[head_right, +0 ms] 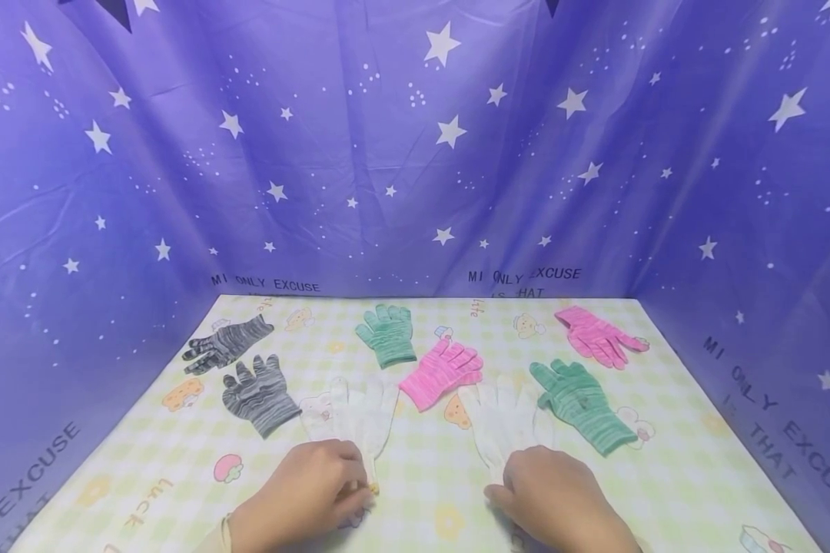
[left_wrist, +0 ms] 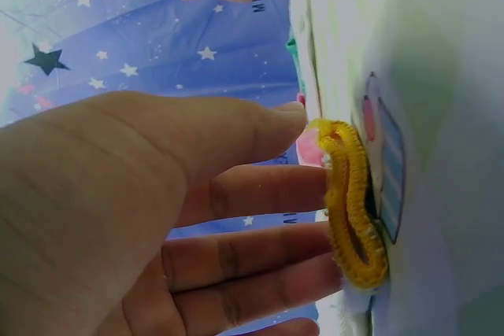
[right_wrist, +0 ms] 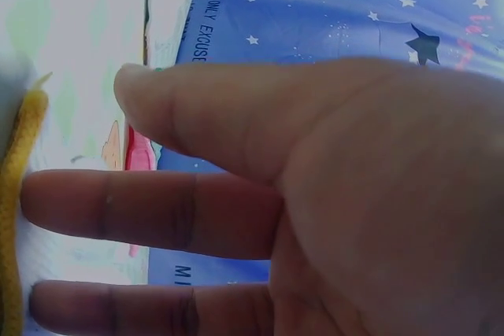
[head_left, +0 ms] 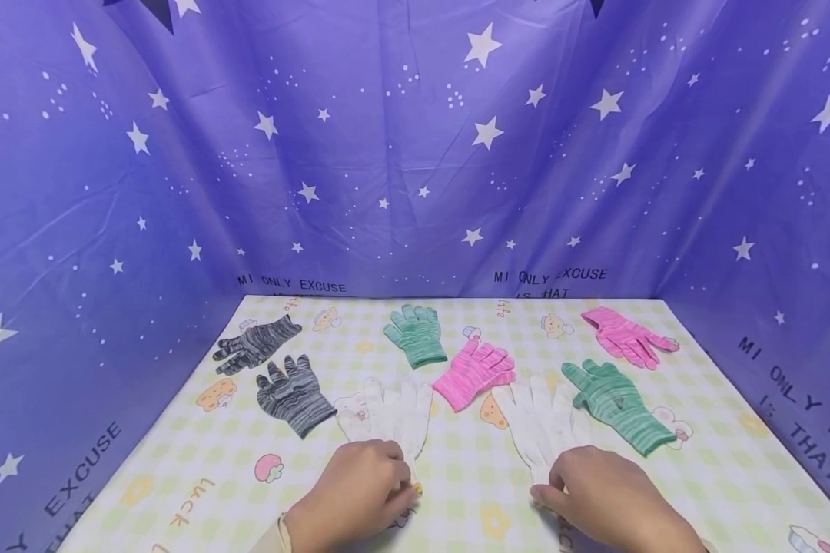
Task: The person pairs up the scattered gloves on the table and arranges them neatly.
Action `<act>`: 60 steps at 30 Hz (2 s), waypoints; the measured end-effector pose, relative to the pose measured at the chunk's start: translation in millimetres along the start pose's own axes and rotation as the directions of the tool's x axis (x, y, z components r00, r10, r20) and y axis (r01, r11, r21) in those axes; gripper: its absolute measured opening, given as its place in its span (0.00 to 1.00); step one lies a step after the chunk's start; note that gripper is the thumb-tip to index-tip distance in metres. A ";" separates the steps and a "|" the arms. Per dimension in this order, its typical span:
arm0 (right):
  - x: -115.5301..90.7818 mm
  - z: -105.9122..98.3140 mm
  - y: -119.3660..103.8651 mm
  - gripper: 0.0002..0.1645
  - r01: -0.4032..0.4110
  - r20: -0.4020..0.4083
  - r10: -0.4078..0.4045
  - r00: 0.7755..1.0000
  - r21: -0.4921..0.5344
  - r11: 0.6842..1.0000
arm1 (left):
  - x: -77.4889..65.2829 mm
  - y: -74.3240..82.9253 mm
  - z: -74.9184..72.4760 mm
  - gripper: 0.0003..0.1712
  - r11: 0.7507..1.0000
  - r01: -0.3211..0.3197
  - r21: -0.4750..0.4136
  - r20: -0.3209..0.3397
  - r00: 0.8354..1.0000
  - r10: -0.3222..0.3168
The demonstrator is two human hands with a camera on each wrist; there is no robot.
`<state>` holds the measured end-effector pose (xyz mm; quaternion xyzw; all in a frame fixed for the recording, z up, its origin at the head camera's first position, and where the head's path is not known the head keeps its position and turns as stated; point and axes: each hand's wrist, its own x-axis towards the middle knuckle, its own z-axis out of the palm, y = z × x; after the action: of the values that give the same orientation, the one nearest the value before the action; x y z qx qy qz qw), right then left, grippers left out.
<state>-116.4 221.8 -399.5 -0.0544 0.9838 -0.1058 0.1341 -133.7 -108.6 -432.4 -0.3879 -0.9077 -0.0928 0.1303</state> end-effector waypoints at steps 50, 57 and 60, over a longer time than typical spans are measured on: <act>33.0 7.8 20.1 0.10 0.114 -0.407 -0.028 0.913 0.188 0.975 | 62.8 -84.9 19.6 0.14 0.863 0.504 -0.037 -0.046 0.862 -0.505; 32.8 7.0 18.4 0.11 0.114 -0.404 -0.031 0.914 0.185 0.976 | 61.9 -89.1 20.8 0.10 0.841 0.499 -0.209 -0.024 0.857 -0.514; 32.6 6.6 18.4 0.11 0.112 -0.395 -0.031 0.918 0.184 0.977 | 60.1 -89.2 18.4 0.11 0.834 0.463 -0.300 -0.021 0.871 -0.491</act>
<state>-147.3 234.0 -418.1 -0.0546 0.9721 -0.2191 -0.0634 -241.6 -123.6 -437.3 -0.1590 -0.9452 -0.2708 0.0899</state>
